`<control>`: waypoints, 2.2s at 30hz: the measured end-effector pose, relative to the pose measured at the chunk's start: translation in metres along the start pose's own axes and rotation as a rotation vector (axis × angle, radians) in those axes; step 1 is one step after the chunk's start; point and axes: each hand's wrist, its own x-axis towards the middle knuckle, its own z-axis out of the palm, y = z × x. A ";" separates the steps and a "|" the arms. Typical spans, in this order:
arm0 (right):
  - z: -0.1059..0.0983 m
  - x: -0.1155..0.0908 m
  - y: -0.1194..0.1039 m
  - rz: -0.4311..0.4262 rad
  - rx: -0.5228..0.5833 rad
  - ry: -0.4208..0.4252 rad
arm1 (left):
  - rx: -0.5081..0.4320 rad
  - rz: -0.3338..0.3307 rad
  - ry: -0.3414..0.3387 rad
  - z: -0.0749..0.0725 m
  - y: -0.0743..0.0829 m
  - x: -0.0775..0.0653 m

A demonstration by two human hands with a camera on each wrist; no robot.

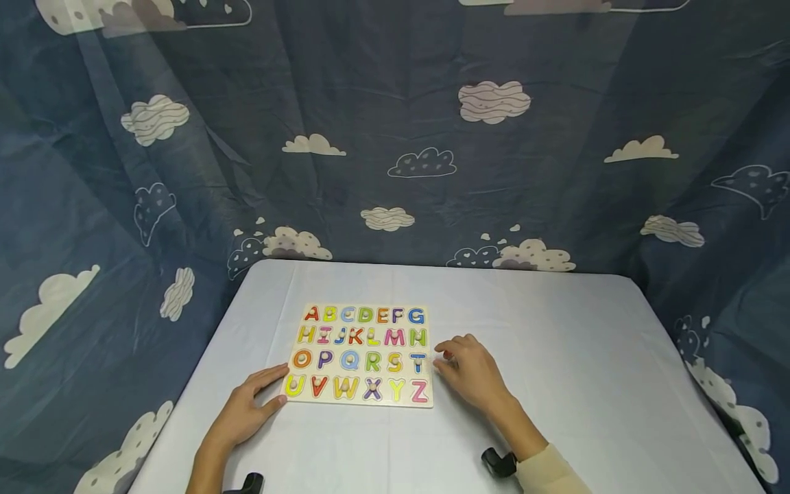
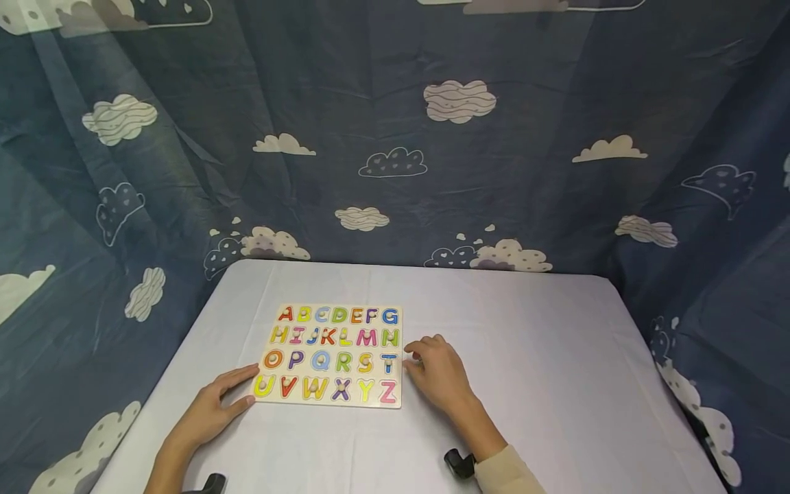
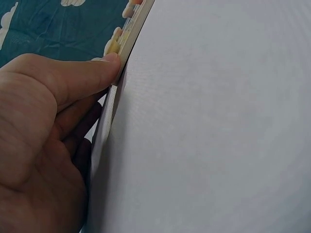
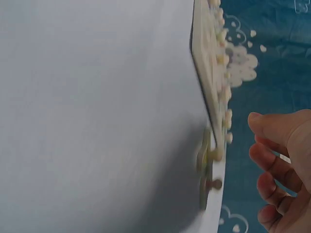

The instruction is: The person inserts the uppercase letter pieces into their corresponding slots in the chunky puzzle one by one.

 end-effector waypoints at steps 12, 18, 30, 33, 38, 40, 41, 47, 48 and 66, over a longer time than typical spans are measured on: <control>-0.010 -0.015 0.029 -0.007 -0.065 -0.065 | 0.004 0.000 0.007 -0.004 0.000 0.000; -0.009 -0.019 0.029 -0.029 -0.058 -0.138 | 0.006 0.020 0.009 -0.003 0.000 -0.001; -0.013 -0.022 0.031 -0.001 -0.059 -0.129 | 0.005 0.016 0.000 -0.001 0.001 0.000; -0.016 -0.021 0.032 0.002 -0.048 -0.099 | 0.003 0.008 0.002 -0.001 0.002 0.000; -0.022 -0.018 0.034 -0.002 -0.023 -0.042 | 0.005 0.000 0.002 0.000 0.001 -0.001; -0.023 -0.018 0.033 -0.005 -0.010 -0.030 | 0.006 -0.002 0.001 0.000 0.001 -0.001; -0.023 -0.018 0.032 -0.009 -0.003 -0.027 | 0.003 -0.004 0.002 0.001 0.001 -0.001; -0.018 -0.018 0.023 -0.026 0.035 -0.021 | -0.004 -0.011 0.001 0.001 0.001 -0.002; -0.017 -0.018 0.021 -0.027 0.039 -0.020 | -0.004 -0.012 0.002 0.001 0.001 -0.002; 0.013 -0.010 -0.031 -0.151 0.029 -0.102 | -0.004 0.007 0.003 -0.001 0.001 0.000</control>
